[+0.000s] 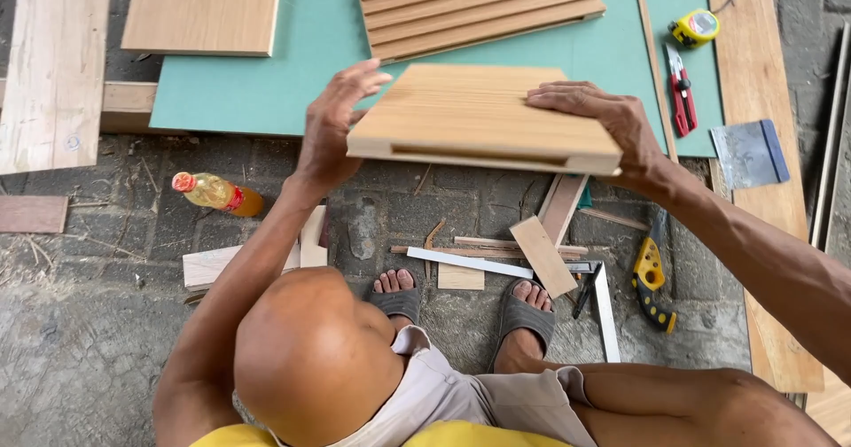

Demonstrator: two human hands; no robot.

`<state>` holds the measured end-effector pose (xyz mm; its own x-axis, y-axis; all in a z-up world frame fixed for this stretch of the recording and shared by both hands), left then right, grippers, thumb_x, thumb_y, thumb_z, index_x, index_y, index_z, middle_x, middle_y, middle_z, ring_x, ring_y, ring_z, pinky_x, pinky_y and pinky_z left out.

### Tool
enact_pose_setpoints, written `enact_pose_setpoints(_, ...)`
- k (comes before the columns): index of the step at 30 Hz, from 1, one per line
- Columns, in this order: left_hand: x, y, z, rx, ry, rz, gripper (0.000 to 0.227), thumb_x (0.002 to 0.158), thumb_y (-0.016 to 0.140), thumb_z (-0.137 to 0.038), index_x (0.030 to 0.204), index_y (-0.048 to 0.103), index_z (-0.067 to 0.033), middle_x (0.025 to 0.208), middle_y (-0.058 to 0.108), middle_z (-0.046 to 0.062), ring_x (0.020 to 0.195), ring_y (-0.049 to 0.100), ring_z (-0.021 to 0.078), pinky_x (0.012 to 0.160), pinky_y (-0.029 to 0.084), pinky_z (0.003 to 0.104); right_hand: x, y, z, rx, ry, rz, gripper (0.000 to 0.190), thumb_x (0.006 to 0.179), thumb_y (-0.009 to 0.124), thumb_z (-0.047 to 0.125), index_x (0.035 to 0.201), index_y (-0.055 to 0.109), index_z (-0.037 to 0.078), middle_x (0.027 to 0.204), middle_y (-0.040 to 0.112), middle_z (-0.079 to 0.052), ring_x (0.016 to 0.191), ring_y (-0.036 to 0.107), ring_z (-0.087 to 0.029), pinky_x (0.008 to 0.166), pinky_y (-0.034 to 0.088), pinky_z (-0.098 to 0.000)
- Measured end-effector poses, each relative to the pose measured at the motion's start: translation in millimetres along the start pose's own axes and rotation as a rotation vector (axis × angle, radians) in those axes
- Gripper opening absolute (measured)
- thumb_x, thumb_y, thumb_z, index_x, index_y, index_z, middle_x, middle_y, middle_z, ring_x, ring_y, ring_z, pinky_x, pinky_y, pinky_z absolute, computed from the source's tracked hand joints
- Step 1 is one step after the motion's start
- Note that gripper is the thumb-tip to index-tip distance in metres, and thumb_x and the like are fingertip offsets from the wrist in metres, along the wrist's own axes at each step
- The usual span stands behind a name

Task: The person sands a thin wooden strip, measures and marks it against a wooden panel, cuts it with a hand saw, and shaves the edge with a utility knife. The person then fits the strip into a groove on the panel and places the panel on a stack.

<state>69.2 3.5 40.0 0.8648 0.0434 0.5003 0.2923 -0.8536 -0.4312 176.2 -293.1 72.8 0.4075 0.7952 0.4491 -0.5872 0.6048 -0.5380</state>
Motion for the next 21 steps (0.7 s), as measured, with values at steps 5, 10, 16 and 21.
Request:
enact_pose_setpoints(5,-52,38,49,-0.657,-0.817,0.101,0.066,0.101,0.057,-0.055,0.145,0.05,-0.0059,0.126,0.064,0.022,0.11,0.07,0.0362,0.091,0.064,0.049,-26,15,-9,-0.27,-0.121,-0.032,0.038,0.092,0.076,0.006,0.13,0.071,0.006,0.133,0.069,-0.018,0.129,0.06,-0.046,0.118,0.035,-0.0572)
enact_pose_setpoints(10,-99,84,68,-0.922,-1.018,0.039,0.087,0.093,0.076,-0.041,0.158,0.033,-0.0035,0.135,0.06,0.029,0.11,0.071,0.0396,0.089,0.065,0.05,-47,30,-44,-0.349,-0.108,-0.002,0.039,0.094,0.073,0.007,0.133,0.07,0.009,0.139,0.067,-0.015,0.133,0.056,-0.047,0.121,0.027,-0.0598)
enact_pose_setpoints(16,-106,103,71,-0.907,-0.958,-0.08,0.075,0.089,0.08,-0.012,0.155,0.044,-0.0051,0.131,0.059,0.018,0.109,0.068,0.0308,0.085,0.065,0.047,-66,37,-99,-0.619,0.095,0.105,0.053,0.097,0.064,0.006,0.148,0.06,0.022,0.16,0.048,-0.015,0.14,0.043,-0.053,0.108,0.038,-0.0719)
enact_pose_setpoints(21,-118,104,84,-0.849,-0.96,-0.187,0.072,0.09,0.078,-0.007,0.153,0.043,-0.013,0.126,0.058,0.014,0.107,0.064,0.0266,0.087,0.064,0.043,-87,35,-140,-0.477,0.409,0.178,0.049,0.101,0.045,0.006,0.149,0.05,0.01,0.146,0.048,-0.025,0.128,0.052,-0.056,0.096,0.05,-0.0708)
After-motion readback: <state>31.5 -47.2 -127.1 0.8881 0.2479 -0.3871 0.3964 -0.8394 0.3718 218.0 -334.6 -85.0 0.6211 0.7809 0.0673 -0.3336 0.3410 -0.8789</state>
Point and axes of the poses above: each hand's wrist, its own x-axis towards the middle knuckle, its own y-axis out of the palm, z = x × y, the point moved 8 cm from there along x, towards the middle knuckle
